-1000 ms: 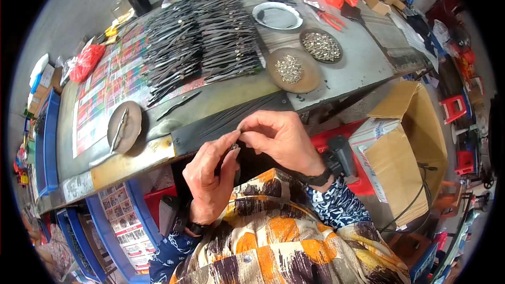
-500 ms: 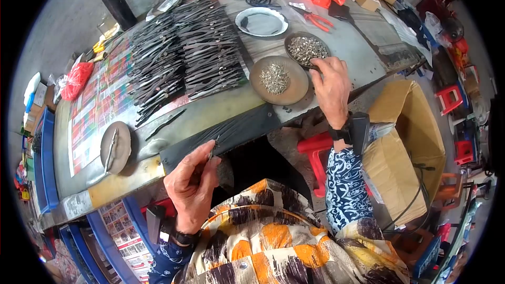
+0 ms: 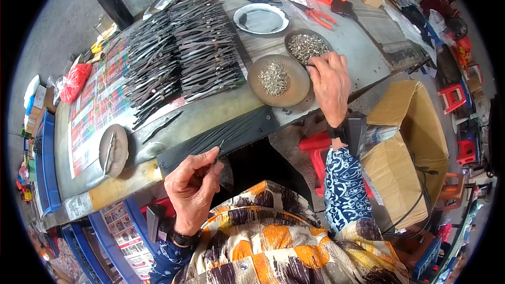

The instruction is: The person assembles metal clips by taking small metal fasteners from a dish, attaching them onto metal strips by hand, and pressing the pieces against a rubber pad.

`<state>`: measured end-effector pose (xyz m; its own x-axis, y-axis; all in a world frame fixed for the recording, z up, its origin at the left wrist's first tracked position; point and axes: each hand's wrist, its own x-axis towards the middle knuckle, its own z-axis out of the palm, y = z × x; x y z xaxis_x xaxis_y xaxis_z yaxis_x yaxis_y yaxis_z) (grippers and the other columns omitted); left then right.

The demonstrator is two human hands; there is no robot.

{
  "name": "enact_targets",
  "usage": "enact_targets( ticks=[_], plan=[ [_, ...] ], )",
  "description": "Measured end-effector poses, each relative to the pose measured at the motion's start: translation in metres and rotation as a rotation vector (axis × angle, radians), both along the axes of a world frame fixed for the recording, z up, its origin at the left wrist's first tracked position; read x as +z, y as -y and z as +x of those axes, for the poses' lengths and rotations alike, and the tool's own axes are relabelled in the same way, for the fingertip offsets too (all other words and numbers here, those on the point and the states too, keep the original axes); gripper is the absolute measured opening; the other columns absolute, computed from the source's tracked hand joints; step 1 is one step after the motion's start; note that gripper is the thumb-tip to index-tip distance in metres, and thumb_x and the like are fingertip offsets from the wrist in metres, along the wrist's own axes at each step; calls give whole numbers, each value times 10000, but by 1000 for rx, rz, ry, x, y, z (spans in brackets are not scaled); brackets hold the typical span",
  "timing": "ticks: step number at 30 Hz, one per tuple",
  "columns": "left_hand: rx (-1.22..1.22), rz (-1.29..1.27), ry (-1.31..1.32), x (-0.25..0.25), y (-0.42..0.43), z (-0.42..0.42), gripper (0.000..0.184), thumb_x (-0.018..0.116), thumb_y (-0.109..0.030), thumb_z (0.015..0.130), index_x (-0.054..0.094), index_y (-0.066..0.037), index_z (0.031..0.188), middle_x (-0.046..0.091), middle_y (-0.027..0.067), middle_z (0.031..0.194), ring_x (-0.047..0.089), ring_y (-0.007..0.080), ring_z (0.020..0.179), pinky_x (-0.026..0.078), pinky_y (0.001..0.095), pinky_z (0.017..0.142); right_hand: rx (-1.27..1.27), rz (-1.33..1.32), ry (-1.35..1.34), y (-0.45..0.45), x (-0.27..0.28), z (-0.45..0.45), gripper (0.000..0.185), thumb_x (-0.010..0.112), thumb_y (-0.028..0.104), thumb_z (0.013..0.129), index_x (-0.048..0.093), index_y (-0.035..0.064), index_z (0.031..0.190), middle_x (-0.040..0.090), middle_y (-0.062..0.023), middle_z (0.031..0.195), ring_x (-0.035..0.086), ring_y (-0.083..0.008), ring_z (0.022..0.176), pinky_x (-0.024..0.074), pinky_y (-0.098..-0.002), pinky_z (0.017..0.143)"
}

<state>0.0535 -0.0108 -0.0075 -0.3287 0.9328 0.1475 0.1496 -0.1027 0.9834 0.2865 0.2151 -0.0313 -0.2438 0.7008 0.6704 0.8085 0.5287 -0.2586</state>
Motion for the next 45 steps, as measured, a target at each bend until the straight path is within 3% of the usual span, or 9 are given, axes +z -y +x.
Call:
enact_targets(
  ticks=[5, 9, 12, 15, 21, 25, 30, 33, 45],
  plan=[
    [7, -35, 130, 2, 0, 0, 246, 636, 100, 860, 692, 14, 1084, 668, 22, 799, 519, 21, 564, 407, 163, 494, 84, 18, -23, -11, 1, 4, 94, 713, 124, 779, 679, 74, 851, 584, -93, 887, 528, -311, 898, 460, -410, 761],
    [-28, -55, 245, 6, 2, -1, 237, 622, 67, 889, 672, 19, 1116, 680, 59, 830, 531, 41, 555, 416, 171, 492, 200, -50, -110, -23, 0, 9, 82, 701, 121, 781, 685, 64, 837, 608, -94, 852, 533, -302, 872, 442, -394, 754],
    [-55, -42, 373, 5, 4, -2, 209, 631, 46, 902, 659, 31, 1108, 684, 81, 844, 532, 53, 548, 414, 178, 482, 239, -206, -286, -26, -5, 11, 85, 693, 104, 807, 681, 37, 858, 611, -87, 825, 545, -277, 847, 435, -375, 754],
    [-67, -33, 431, 6, 7, -3, 200, 630, 18, 916, 650, 28, 1115, 685, 85, 847, 516, 51, 536, 391, 180, 466, 237, -124, -433, -22, -7, 5, 100, 696, 104, 815, 668, 21, 862, 618, -85, 836, 540, -270, 854, 435, -368, 764],
    [-66, -36, 518, 5, 12, -3, 216, 618, -5, 928, 648, 9, 1141, 663, 69, 825, 459, 40, 520, 345, 182, 452, 301, -236, -669, 24, 4, -23, 59, 662, 15, 872, 671, 6, 931, 630, 2, 773, 500, -37, 676, 426, -201, 598],
    [-56, -50, 525, 6, 14, -1, 224, 598, -30, 942, 649, -21, 1160, 644, 57, 822, 415, 34, 510, 315, 182, 442, 518, -326, -589, 90, 26, -55, 94, 655, -53, 832, 654, 4, 907, 620, 0, 781, 525, -39, 677, 440, -200, 594],
    [-58, -59, 556, 7, 18, 0, 238, 587, -18, 942, 644, -26, 1173, 642, 56, 826, 415, 35, 513, 312, 183, 445, 824, -509, -688, 129, 23, -81, 157, 656, -99, 793, 627, 14, 899, 605, -19, 830, 533, -57, 680, 448, -210, 601],
    [-55, -40, 570, 6, 21, 0, 241, 591, 1, 935, 642, -11, 1170, 644, 59, 824, 421, 35, 517, 313, 185, 446, 818, -759, -826, 147, 25, -91, 160, 661, -87, 804, 633, 7, 930, 627, -27, 848, 560, -62, 719, 469, -215, 626],
    [-42, 14, 589, 6, 31, -3, 238, 624, 20, 917, 647, 17, 1154, 656, 65, 826, 458, 34, 533, 326, 181, 451, 943, -718, -844, 156, 21, -106, 109, 683, -43, 840, 638, -1, 929, 641, -34, 859, 612, -90, 768, 502, -223, 673]
  ],
)
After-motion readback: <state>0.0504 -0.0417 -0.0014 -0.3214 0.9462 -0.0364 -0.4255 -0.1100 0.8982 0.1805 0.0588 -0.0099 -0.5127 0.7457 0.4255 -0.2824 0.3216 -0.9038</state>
